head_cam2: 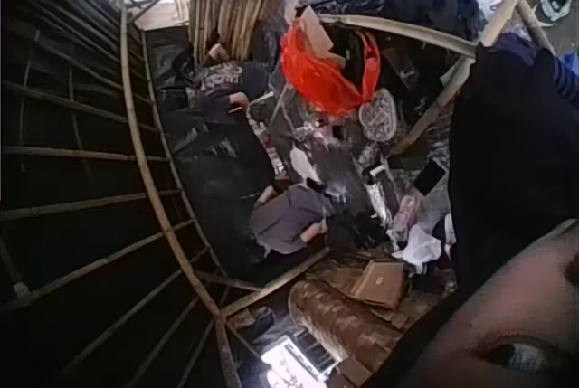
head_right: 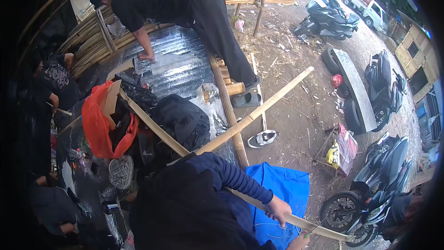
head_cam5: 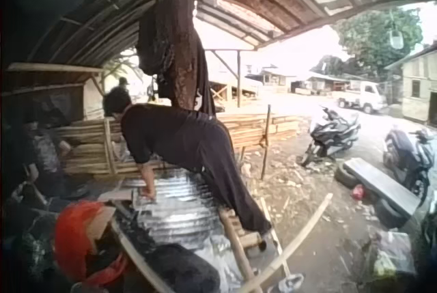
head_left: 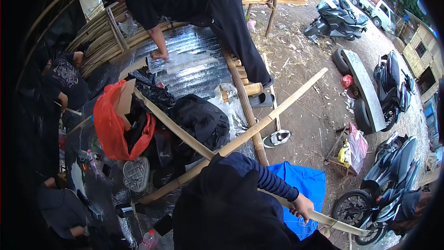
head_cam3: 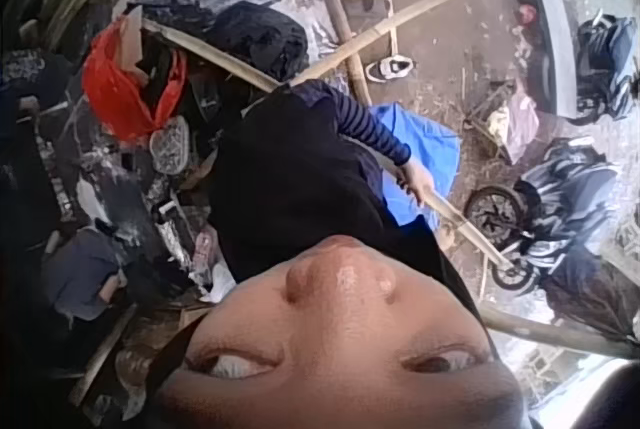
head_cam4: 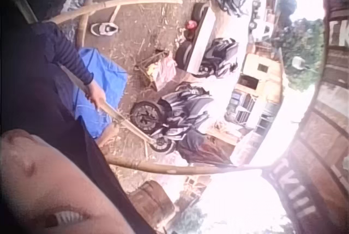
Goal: Using a knife to shave and thin a strip of bamboo.
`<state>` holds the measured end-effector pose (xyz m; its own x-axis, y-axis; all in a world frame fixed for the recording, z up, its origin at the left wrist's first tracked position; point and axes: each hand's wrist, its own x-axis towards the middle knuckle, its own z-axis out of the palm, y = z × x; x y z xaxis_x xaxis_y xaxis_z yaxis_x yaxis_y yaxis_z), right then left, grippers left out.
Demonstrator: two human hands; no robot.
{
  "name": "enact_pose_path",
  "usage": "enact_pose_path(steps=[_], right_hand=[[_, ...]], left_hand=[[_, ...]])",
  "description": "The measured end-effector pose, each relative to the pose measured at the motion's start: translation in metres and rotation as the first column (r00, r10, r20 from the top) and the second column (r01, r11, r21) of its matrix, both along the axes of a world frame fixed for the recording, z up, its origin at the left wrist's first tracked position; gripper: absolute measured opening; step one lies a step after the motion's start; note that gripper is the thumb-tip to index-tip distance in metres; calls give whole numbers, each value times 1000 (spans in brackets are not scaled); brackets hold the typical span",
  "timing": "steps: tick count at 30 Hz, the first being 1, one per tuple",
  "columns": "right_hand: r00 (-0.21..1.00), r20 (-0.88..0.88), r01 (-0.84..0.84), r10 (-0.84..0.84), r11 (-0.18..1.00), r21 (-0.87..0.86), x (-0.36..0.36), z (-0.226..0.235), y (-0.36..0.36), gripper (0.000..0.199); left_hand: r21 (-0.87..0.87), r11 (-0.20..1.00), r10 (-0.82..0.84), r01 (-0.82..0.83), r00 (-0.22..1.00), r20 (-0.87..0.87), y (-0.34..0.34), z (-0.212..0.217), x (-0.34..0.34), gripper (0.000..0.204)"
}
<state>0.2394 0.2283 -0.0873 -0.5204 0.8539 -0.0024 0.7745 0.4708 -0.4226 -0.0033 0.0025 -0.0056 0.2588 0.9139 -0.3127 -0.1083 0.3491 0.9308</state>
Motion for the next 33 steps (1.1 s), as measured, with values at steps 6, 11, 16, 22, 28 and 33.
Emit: enact_pose_path(steps=[6,11,16,22,28,33], right_hand=[[998,-33,-50,52,997,61,0,0,3,32],[992,-106,-68,71,997,31,-16,13,-13,32],[994,-107,-38,36,999,-18,-22,36,-47,31],[976,-184,93,-114,988,-120,-26,86,-112,28],[933,-167,305,-320,946,-110,-43,109,-146,15],[920,-63,373,-388,912,-168,-39,92,-169,16]], left_hand=[[3,1000,8,-8,1000,3,-1,6,-2,36],[-6,1000,8,-8,999,51,0,0,0,33],[-19,999,-46,47,995,85,3,-7,17,32],[-144,981,-99,131,973,207,-9,-6,25,29],[-313,935,-52,164,939,339,-1,12,14,28],[-425,891,-22,161,949,315,13,7,13,23]])
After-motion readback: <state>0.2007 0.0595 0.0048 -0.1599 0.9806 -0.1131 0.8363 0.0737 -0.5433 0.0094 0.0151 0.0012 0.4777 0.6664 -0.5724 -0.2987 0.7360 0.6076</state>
